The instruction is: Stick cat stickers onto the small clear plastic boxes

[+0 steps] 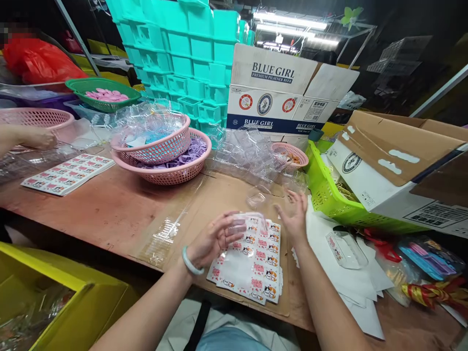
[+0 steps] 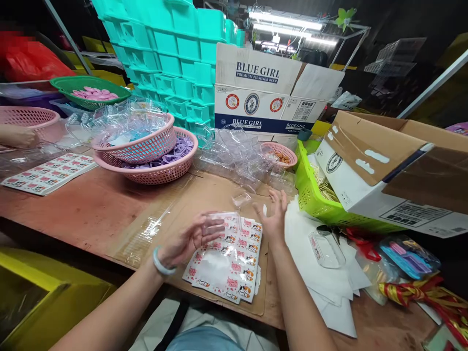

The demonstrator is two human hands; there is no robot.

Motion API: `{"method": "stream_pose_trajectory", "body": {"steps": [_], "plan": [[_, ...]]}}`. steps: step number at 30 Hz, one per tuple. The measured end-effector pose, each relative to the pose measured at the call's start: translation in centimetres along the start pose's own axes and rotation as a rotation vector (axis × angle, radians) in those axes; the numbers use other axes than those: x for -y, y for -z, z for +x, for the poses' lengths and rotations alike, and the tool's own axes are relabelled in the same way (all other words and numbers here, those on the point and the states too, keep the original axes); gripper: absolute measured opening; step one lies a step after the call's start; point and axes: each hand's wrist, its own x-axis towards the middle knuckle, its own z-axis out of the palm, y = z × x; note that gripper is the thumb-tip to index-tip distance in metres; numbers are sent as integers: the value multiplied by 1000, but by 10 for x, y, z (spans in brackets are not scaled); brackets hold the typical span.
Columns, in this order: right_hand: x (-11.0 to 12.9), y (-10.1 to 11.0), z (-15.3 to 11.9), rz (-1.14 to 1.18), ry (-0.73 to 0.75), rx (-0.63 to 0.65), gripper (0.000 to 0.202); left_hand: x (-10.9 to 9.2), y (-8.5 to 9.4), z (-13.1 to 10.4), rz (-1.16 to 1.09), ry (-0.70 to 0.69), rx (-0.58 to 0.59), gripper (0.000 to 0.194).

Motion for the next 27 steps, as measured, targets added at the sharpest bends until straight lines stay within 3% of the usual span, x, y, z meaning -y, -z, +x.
{"method": "stream_pose_trajectory", "body": {"steps": [2,3,7,10,27], "plan": [[21,20,-5,73,-16,-42,30,18,-3,-8,11,82,-2,41],[33,28,-10,137,-42,21,25,26,-4,-9,11,103,-10,42],[69,42,-34,358,-273,520,25,42,-3,-5,1,153,-21,44],[77,39,-48,353,-349,706,26,44,-4,-2,-6,171,-25,42],[83,23,-72,134,-339,538,28,49,-8,-4,-54,121,-90,33]]}}
